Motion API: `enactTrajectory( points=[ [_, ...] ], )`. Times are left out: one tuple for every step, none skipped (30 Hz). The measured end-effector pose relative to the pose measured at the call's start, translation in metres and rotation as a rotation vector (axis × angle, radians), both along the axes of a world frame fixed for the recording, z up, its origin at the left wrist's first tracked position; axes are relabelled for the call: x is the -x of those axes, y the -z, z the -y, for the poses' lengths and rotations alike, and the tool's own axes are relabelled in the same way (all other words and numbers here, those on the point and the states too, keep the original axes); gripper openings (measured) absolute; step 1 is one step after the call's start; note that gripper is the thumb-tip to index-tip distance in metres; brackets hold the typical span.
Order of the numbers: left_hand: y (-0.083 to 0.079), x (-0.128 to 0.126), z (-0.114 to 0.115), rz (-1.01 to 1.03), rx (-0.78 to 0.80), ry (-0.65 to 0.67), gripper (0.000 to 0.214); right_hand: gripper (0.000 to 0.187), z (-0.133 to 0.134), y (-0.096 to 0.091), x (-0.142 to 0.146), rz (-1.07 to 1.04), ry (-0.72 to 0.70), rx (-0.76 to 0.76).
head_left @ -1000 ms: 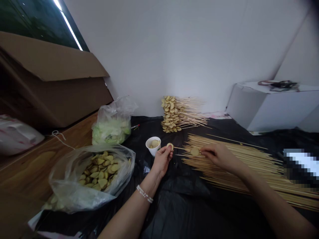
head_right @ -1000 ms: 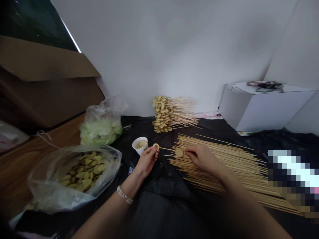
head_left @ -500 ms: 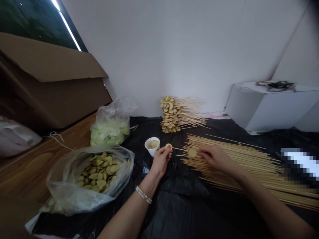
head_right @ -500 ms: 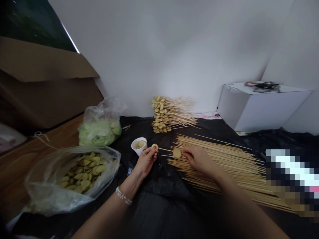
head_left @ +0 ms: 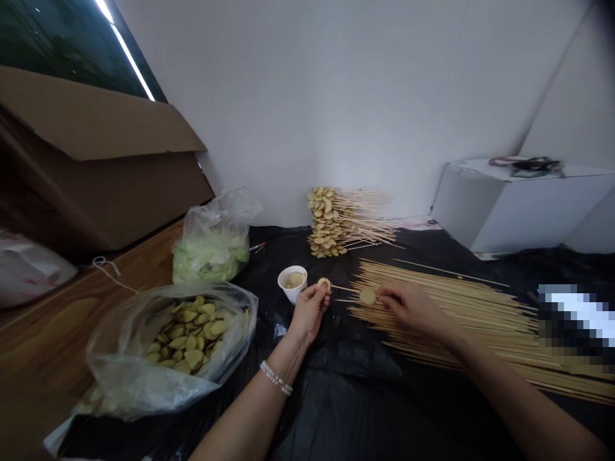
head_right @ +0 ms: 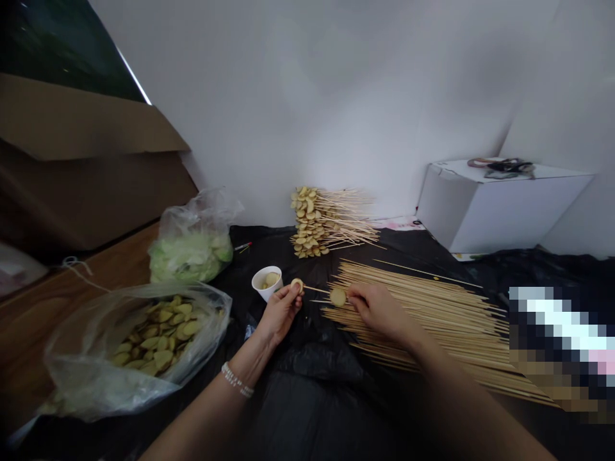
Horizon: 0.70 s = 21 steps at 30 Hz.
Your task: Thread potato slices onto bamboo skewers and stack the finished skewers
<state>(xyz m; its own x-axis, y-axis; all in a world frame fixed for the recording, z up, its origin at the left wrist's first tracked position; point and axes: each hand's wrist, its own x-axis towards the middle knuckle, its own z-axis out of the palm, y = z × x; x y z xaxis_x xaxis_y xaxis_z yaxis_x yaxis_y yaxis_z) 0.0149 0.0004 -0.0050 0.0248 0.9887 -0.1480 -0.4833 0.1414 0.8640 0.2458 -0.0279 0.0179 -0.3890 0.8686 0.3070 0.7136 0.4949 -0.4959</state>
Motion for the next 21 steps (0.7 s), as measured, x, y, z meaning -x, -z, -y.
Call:
enactTrajectory(
  points=[
    [0.0002, -0.0001, 0.0, 0.0, 0.001, -0.001, 0.037, 0.022, -0.0003, 0.0008, 0.0003, -0.003, 0.003, -0.007],
    [0.0004, -0.0002, 0.0, 0.0, 0.003, -0.002, 0.037, 0.022, -0.0004, 0.0013, 0.0007, -0.005, 0.005, -0.008],
    [0.0005, -0.0003, 0.0, -0.001, 0.004, -0.002, 0.037, 0.022, -0.0004, 0.0016, 0.0009, -0.006, 0.005, -0.001],
    [0.0006, -0.0003, 0.0001, -0.001, 0.004, -0.001, 0.037, 0.023, -0.0002, 0.0014, 0.0011, -0.005, 0.003, 0.012],
    [0.0006, -0.0004, 0.0002, -0.003, 0.003, 0.002, 0.037, 0.024, 0.0001, 0.001, 0.0011, -0.002, -0.002, 0.031],
    [0.0005, -0.0005, 0.0004, -0.005, 0.001, 0.006, 0.036, 0.025, 0.0004, 0.0003, 0.0011, 0.004, -0.009, 0.052],
    [0.0003, -0.0006, 0.0005, -0.008, -0.002, 0.01, 0.036, 0.026, 0.0008, -0.0005, 0.0011, 0.011, -0.017, 0.072],
    [0.0001, -0.0007, 0.0007, -0.011, -0.005, 0.014, 0.036, 0.026, 0.0011, -0.0014, 0.0011, 0.019, -0.024, 0.089],
    [-0.0003, -0.0008, 0.0009, -0.014, -0.006, 0.017, 0.035, 0.026, 0.0016, -0.0022, 0.0013, 0.022, -0.025, 0.093],
    [-0.0006, -0.0009, 0.0009, -0.017, -0.004, 0.017, 0.035, 0.025, 0.0021, -0.003, 0.0017, 0.023, -0.022, 0.084],
    [-0.001, -0.001, 0.0009, -0.019, -0.001, 0.016, 0.035, 0.024, 0.0026, -0.0036, 0.0023, 0.026, -0.011, 0.065],
    [-0.0014, -0.0011, 0.0008, -0.022, 0.002, 0.013, 0.036, 0.023, 0.0032, -0.0042, 0.0031, 0.029, 0.004, 0.039],
    [-0.0018, -0.0012, 0.0006, -0.024, 0.005, 0.01, 0.036, 0.023, 0.0038, -0.0047, 0.004, 0.031, 0.02, 0.013],
    [-0.0022, -0.0012, 0.0004, -0.026, 0.006, 0.009, 0.037, 0.024, 0.0043, -0.0051, 0.0049, 0.033, 0.032, -0.005],
    [-0.0026, -0.0013, 0.0003, -0.027, 0.006, 0.011, 0.037, 0.024, 0.0047, -0.0054, 0.0056, 0.029, 0.037, -0.009],
    [-0.003, -0.0013, 0.0002, -0.027, 0.004, 0.013, 0.037, 0.024, 0.0049, -0.0056, 0.0061, 0.021, 0.031, 0.003],
    [-0.0035, -0.0012, 0.0002, -0.027, 0.002, 0.017, 0.037, 0.024, 0.0049, -0.0057, 0.0063, 0.008, 0.016, 0.028],
    [-0.004, -0.0012, 0.0003, -0.029, 0.001, 0.022, 0.037, 0.025, 0.0047, -0.0058, 0.0064, -0.005, 0.0, 0.056],
    [-0.0044, -0.0012, 0.0005, -0.031, -0.002, 0.026, 0.036, 0.024, 0.0043, -0.0057, 0.0063, -0.016, -0.014, 0.08],
    [-0.0048, -0.0011, 0.0006, -0.033, -0.005, 0.03, 0.035, 0.024, 0.0039, -0.0055, 0.0062, -0.023, -0.02, 0.089],
    [-0.0052, -0.0011, 0.0007, -0.036, -0.006, 0.033, 0.035, 0.024, 0.0034, -0.0053, 0.0062, -0.023, -0.018, 0.083]
  ],
)
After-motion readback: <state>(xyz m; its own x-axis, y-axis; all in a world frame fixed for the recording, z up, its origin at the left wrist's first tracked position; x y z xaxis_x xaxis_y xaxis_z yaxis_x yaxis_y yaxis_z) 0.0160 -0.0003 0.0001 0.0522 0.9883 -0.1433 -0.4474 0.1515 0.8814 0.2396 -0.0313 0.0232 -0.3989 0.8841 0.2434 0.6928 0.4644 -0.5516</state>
